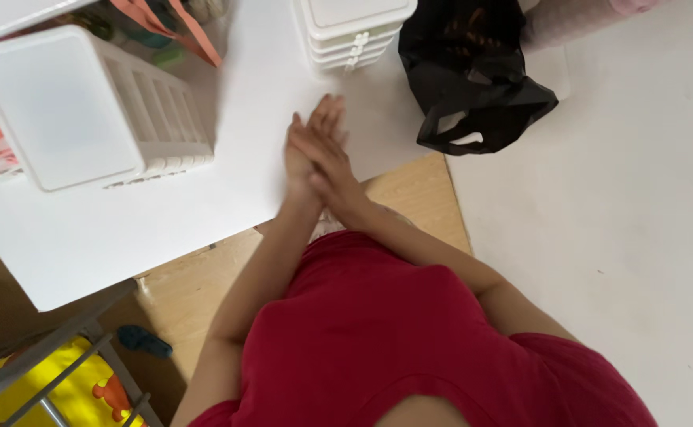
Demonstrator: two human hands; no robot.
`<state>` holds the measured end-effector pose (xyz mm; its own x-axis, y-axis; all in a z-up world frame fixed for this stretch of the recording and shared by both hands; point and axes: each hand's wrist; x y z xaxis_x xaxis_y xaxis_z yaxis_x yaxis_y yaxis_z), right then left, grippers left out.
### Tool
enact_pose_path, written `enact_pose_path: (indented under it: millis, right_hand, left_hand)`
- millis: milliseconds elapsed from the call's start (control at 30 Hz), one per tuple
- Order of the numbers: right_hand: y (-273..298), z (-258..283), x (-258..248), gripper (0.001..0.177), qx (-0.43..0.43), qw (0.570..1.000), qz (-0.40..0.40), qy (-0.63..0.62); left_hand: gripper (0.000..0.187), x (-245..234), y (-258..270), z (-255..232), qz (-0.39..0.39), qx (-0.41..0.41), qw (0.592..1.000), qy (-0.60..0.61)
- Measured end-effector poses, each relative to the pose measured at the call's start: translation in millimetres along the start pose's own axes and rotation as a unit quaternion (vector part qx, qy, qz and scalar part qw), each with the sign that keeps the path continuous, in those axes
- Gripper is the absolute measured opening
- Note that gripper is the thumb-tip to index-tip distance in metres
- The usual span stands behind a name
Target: The person organizes small items on a white table, including a black box with a gold object, a pink flower-shaped item, and a white cable. They open and close drawers, place items into containers, and wipe the table surface.
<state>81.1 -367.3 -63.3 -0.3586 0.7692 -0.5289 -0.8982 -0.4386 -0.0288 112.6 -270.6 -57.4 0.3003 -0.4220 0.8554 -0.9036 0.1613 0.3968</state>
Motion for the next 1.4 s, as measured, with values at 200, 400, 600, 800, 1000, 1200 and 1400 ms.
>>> enact_pose_path:
  millis: [200, 400, 600, 800, 1000, 1200, 1400]
  right_hand:
    - [-28, -3, 3, 0.077, 0.212, 0.899, 0.017, -0.383]
    - [-35, 29, 15, 0.079, 0.234, 0.88, 0.03, -0.413]
    - [-38, 16, 5, 0.069, 0.292, 0.815, 0.079, -0.493]
    - [-21, 11, 0, 0.062, 0.258, 0.836, 0.188, -0.447]
    - [-15, 4, -27, 0.045, 0.253, 0.855, 0.199, -0.408]
    - [-8, -27, -87, 0.011, 0.267, 0.926, 0.07, -0.258]
    - [-30, -49, -141, 0.014, 0.035, 0.941, -0.189, -0.279]
  left_hand:
    - [0.075, -10, 20, 6, -0.087, 0.084, 0.928, -0.352]
    - [0.076, -10, 15, 5, -0.105, 0.15, 0.875, -0.448]
    - [0.065, -16, 4, -24, -0.019, 0.279, 0.633, -0.722]
    - [0.068, -35, 7, -65, 0.158, 0.2, 0.563, -0.786]
    - [0.063, -14, 11, -55, 0.142, 0.129, 0.713, -0.674]
    - [0.028, -34, 5, -65, 0.027, 0.12, 0.766, -0.631]
    - [0.06, -53, 6, -51, -0.114, 0.016, 0.698, -0.707]
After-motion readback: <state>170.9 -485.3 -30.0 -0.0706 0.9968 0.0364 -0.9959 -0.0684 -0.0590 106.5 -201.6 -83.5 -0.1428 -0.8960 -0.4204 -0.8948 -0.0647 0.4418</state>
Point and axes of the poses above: each hand's wrist, its own y-axis away from the middle knuckle, its own x-axis out of the palm, z = x × y, and after that the axes turned 13 degrees about y, right-handed
